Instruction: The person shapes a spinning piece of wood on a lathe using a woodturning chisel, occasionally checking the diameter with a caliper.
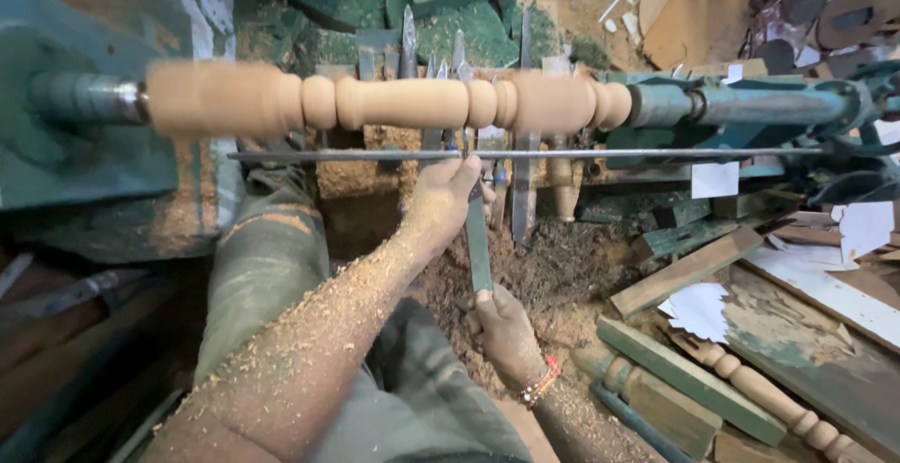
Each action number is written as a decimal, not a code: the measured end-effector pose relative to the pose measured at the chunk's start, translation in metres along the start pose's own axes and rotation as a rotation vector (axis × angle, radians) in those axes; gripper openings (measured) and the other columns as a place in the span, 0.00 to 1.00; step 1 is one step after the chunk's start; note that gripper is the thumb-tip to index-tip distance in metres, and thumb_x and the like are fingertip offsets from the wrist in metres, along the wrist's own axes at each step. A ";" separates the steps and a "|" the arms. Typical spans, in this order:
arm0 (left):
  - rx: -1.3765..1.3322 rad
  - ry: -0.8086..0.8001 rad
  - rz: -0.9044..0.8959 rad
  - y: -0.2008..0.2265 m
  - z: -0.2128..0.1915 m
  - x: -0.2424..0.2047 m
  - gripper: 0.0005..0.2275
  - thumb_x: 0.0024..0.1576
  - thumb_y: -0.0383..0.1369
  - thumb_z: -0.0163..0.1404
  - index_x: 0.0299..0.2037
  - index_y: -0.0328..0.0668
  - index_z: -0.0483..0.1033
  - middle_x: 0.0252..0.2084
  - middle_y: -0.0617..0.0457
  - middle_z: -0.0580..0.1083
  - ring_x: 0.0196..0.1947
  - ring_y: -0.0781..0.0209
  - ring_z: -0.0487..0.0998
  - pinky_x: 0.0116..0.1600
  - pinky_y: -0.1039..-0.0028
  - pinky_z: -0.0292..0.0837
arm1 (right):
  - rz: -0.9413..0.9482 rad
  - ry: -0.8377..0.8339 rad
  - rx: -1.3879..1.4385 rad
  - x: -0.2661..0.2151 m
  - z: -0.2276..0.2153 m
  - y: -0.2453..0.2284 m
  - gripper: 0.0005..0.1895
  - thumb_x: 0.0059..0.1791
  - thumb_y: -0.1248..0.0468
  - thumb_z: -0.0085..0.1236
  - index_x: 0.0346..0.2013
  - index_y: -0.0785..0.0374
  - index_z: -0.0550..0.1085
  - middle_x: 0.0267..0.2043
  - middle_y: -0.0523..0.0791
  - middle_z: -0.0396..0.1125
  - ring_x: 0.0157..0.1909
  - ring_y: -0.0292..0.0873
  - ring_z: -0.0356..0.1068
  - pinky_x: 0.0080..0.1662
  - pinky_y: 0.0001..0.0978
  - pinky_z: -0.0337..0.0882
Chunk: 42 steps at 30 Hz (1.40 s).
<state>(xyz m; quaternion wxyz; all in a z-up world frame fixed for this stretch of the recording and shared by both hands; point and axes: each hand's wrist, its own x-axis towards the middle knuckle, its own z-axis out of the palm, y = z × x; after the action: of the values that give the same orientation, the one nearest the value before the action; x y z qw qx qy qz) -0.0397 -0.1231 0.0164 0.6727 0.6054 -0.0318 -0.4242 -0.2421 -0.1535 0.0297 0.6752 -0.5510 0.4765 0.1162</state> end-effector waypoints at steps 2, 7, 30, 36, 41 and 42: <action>-0.015 -0.003 -0.035 0.001 0.000 0.003 0.18 0.67 0.40 0.41 0.48 0.30 0.77 0.27 0.52 0.78 0.25 0.66 0.78 0.35 0.74 0.77 | 0.036 -0.010 0.004 0.002 0.000 -0.003 0.13 0.58 0.57 0.41 0.34 0.61 0.68 0.20 0.39 0.57 0.19 0.34 0.55 0.23 0.27 0.58; -0.067 0.004 -0.049 -0.008 -0.001 0.002 0.18 0.67 0.40 0.41 0.48 0.29 0.77 0.27 0.52 0.77 0.23 0.65 0.76 0.33 0.73 0.76 | 0.048 0.004 0.006 -0.002 0.007 -0.002 0.14 0.58 0.57 0.40 0.34 0.61 0.67 0.20 0.39 0.58 0.19 0.34 0.55 0.23 0.27 0.57; 0.198 0.003 0.185 -0.038 0.004 0.018 0.19 0.67 0.44 0.38 0.49 0.38 0.79 0.35 0.50 0.81 0.39 0.60 0.82 0.51 0.68 0.74 | 0.019 0.038 -0.127 0.026 -0.055 0.013 0.18 0.58 0.52 0.39 0.30 0.59 0.65 0.18 0.37 0.54 0.18 0.33 0.52 0.21 0.27 0.54; 0.333 -0.025 0.069 -0.020 0.003 0.014 0.22 0.68 0.44 0.38 0.40 0.33 0.83 0.34 0.50 0.81 0.36 0.59 0.82 0.49 0.68 0.74 | 0.065 0.025 -0.134 0.033 -0.063 0.011 0.19 0.58 0.51 0.40 0.30 0.59 0.67 0.18 0.38 0.56 0.17 0.34 0.54 0.22 0.28 0.57; 0.227 -0.014 0.079 -0.019 0.005 0.016 0.19 0.66 0.42 0.39 0.46 0.36 0.81 0.33 0.51 0.82 0.35 0.61 0.82 0.47 0.69 0.75 | 0.046 0.001 -0.126 0.035 -0.068 0.009 0.18 0.58 0.51 0.40 0.30 0.58 0.64 0.18 0.37 0.54 0.18 0.34 0.53 0.21 0.28 0.55; 0.216 -0.012 0.086 -0.021 0.005 0.017 0.18 0.66 0.42 0.39 0.46 0.36 0.80 0.33 0.51 0.82 0.35 0.61 0.82 0.47 0.70 0.74 | 0.045 -0.008 -0.114 0.035 -0.068 0.009 0.18 0.58 0.51 0.40 0.30 0.58 0.64 0.18 0.38 0.54 0.18 0.34 0.52 0.21 0.28 0.55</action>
<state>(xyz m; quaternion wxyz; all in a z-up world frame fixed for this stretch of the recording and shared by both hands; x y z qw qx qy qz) -0.0427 -0.1351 -0.0076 0.6210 0.6698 -0.1075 -0.3926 -0.2652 -0.2215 0.0016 0.6417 -0.5772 0.4788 0.1605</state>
